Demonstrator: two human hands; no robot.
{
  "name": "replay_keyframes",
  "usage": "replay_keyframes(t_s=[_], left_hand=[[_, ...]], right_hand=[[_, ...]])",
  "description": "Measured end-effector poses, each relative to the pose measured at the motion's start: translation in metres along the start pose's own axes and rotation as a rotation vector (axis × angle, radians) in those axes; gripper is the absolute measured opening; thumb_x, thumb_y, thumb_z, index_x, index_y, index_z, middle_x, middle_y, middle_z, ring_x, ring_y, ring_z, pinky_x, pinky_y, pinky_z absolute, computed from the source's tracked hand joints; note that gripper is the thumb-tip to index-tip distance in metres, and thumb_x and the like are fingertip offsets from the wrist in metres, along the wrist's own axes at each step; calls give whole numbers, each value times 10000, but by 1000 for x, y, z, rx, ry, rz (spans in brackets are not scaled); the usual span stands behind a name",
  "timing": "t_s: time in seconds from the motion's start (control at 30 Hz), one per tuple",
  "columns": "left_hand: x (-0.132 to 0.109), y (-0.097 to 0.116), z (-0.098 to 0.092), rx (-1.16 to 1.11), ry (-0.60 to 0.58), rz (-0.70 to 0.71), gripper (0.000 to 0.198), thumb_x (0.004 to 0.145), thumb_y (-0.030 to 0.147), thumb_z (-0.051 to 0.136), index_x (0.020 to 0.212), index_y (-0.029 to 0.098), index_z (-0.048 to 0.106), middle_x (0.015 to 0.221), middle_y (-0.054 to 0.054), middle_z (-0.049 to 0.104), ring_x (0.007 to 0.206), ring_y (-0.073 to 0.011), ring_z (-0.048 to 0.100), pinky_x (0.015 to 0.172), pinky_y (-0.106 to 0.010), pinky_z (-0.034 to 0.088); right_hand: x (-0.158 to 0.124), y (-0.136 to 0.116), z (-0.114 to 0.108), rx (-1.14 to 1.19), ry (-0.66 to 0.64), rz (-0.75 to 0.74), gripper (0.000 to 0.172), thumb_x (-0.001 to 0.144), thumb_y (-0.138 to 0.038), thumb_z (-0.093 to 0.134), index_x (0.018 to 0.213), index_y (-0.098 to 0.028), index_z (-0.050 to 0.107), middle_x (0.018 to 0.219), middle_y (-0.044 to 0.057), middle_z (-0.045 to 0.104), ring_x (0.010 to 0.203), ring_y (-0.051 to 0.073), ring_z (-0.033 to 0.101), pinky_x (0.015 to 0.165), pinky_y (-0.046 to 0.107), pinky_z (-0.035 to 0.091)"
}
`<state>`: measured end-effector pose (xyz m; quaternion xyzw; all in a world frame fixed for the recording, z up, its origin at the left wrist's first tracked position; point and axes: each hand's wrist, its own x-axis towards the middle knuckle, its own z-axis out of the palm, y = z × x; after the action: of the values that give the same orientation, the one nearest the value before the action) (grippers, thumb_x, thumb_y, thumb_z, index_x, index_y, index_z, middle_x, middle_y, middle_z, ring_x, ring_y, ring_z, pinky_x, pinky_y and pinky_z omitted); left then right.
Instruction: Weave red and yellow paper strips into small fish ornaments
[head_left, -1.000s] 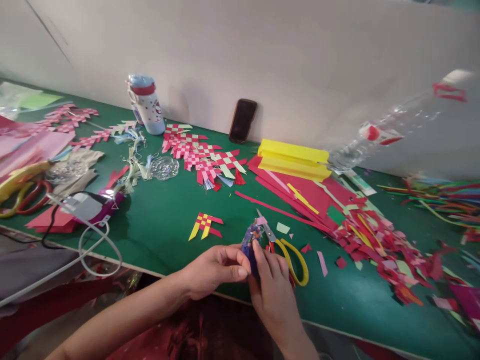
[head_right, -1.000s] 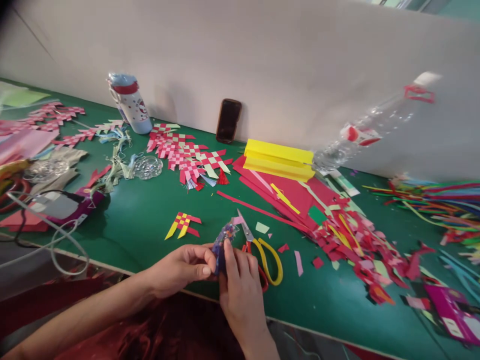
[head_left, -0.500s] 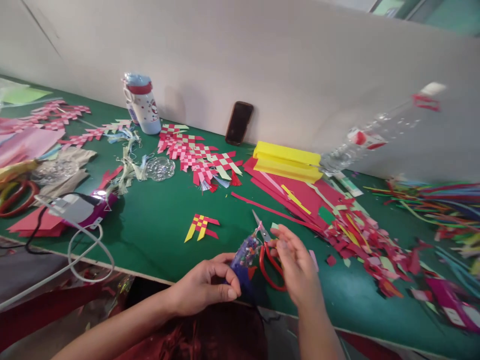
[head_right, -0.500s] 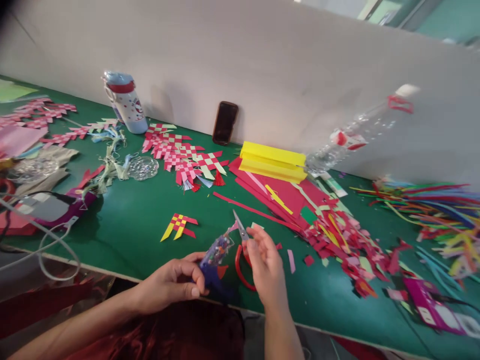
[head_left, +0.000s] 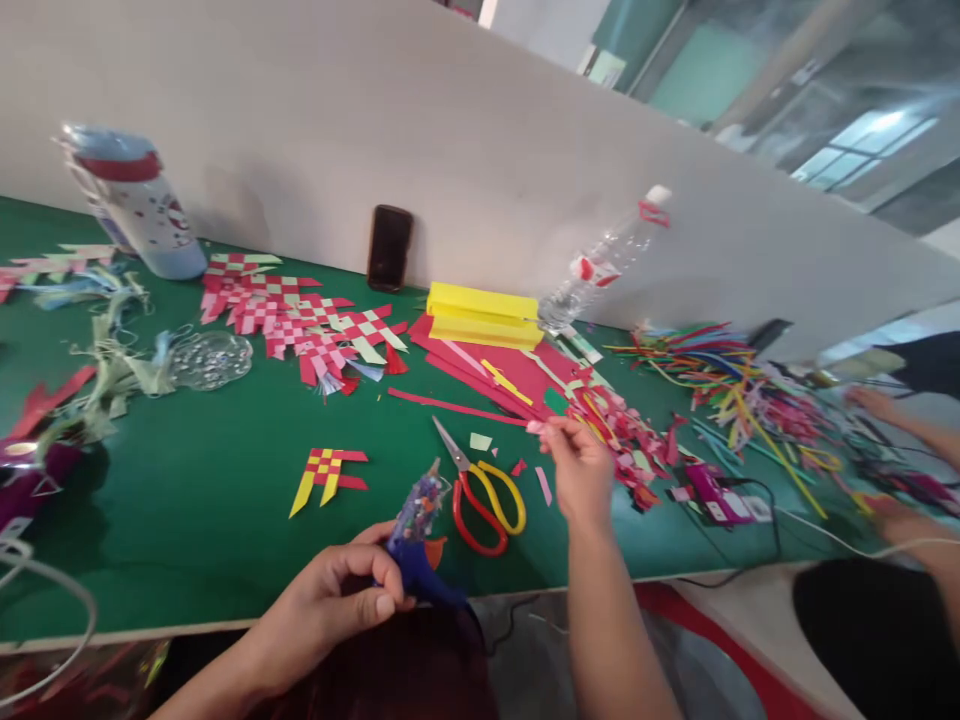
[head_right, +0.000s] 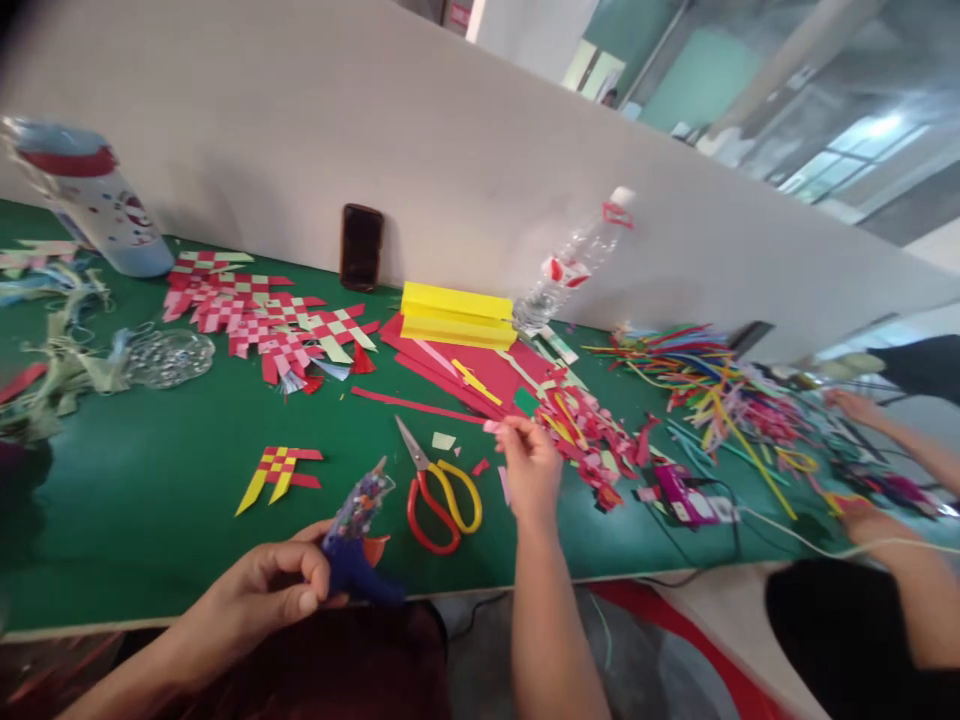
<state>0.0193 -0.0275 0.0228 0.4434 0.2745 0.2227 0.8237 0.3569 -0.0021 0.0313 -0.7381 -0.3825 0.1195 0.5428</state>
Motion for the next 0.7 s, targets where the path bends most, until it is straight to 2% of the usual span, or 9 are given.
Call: replay_keyframes(t_s=[0.13, 0.2, 0.3, 0.4, 0.47, 0.53, 0.6, 0.63, 0.7], left_hand=[[2, -4, -2, -104, 39, -18, 205, 775, 369, 756, 742, 180, 685, 1092, -58, 545, 1060, -229, 507, 886, -332, 414], [4, -3, 0, -154, 32, -19, 196, 766, 354, 767, 742, 175, 689, 1124, -53, 520, 1029, -208, 511, 876, -323, 434], [8, -1, 7, -167, -2, 21, 185, 757, 326, 780, 732, 159, 705, 1106, -60, 525, 998, -186, 526, 878, -305, 452], [13, -3, 12, -174, -8, 26, 178, 744, 305, 795, 744, 140, 729, 1114, -71, 531, 948, -168, 552, 873, -304, 477], [16, -4, 13, -264, 29, 17, 174, 722, 296, 814, 748, 143, 735, 1097, -56, 519, 896, -146, 567, 874, -324, 502], [18, -4, 13, -336, 82, 39, 182, 710, 297, 824, 744, 143, 733, 1052, -40, 512, 860, -129, 572, 873, -337, 521], [20, -1, 13, -373, 127, 86, 198, 700, 301, 832, 736, 138, 726, 1021, -35, 512, 857, -126, 566, 870, -334, 531], [20, 1, 13, -386, 146, 109, 207, 698, 304, 834, 735, 134, 723, 1018, -36, 515, 865, -128, 563, 869, -328, 533], [21, 6, 13, -410, 176, 141, 220, 696, 309, 837, 731, 129, 717, 1014, -38, 524, 876, -129, 559, 871, -314, 531]], right_hand=[[54, 19, -56, -305, 284, -94, 322, 859, -471, 606, 934, -158, 636, 902, 43, 672, 827, 183, 635, 825, 405, 500], [70, 23, -72, -422, 277, -121, 329, 817, -477, 613, 891, -158, 650, 925, 90, 686, 892, 237, 639, 894, 470, 476], [74, 21, -77, -528, 154, -192, 375, 711, -501, 648, 889, -172, 678, 1004, 152, 703, 1048, 336, 613, 1008, 539, 399], [50, 10, -65, -564, 92, -292, 505, 730, -515, 612, 1070, -145, 664, 1226, 200, 632, 1250, 398, 487, 1103, 594, 255], [19, -3, -52, -583, 21, -415, 489, 815, -517, 547, 1135, -163, 651, 1188, 172, 649, 1193, 364, 543, 1056, 551, 358], [-19, -18, -38, -542, -166, -512, 408, 865, -484, 550, 1139, -198, 644, 1069, 126, 682, 1028, 297, 642, 942, 464, 490], [-58, -31, -22, -458, -434, -639, 371, 897, -425, 543, 1199, -216, 597, 1116, 108, 677, 1030, 257, 659, 897, 398, 538], [-76, -36, -14, -468, -559, -676, 427, 902, -397, 546, 1290, -220, 536, 1192, 111, 658, 1094, 255, 641, 900, 383, 546], [-104, -41, 0, -478, -713, -742, 581, 905, -335, 540, 1448, -218, 372, 1309, 126, 607, 1175, 262, 608, 901, 386, 561]])
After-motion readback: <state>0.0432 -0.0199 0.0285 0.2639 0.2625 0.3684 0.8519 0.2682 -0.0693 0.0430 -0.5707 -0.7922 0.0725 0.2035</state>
